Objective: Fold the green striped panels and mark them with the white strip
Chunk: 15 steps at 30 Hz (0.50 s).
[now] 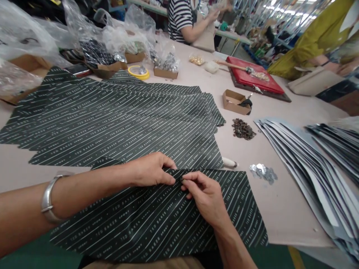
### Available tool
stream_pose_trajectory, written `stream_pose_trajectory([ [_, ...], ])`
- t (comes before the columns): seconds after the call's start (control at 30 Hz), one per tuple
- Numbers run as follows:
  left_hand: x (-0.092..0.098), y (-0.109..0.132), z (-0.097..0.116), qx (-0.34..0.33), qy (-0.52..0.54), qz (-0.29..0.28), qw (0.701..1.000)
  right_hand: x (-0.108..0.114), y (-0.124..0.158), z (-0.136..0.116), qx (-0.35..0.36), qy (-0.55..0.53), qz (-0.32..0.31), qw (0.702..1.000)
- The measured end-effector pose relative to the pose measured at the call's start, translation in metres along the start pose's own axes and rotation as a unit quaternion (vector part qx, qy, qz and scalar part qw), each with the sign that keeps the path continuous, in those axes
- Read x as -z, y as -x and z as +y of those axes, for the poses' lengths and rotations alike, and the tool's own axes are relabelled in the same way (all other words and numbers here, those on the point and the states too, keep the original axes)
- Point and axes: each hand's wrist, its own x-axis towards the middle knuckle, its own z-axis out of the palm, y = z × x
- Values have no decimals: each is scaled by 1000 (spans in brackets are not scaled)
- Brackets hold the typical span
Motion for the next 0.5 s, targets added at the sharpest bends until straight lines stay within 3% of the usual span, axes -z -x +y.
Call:
stream_pose_trajectory([
  [0.13,-2,-1,-4,-1,46,-9,999,0,-1,-1,1,-4,-3,1000],
  [0.5,-10,1,-8,-50,-52,60,996,-3,0,2,60,86,0,994],
])
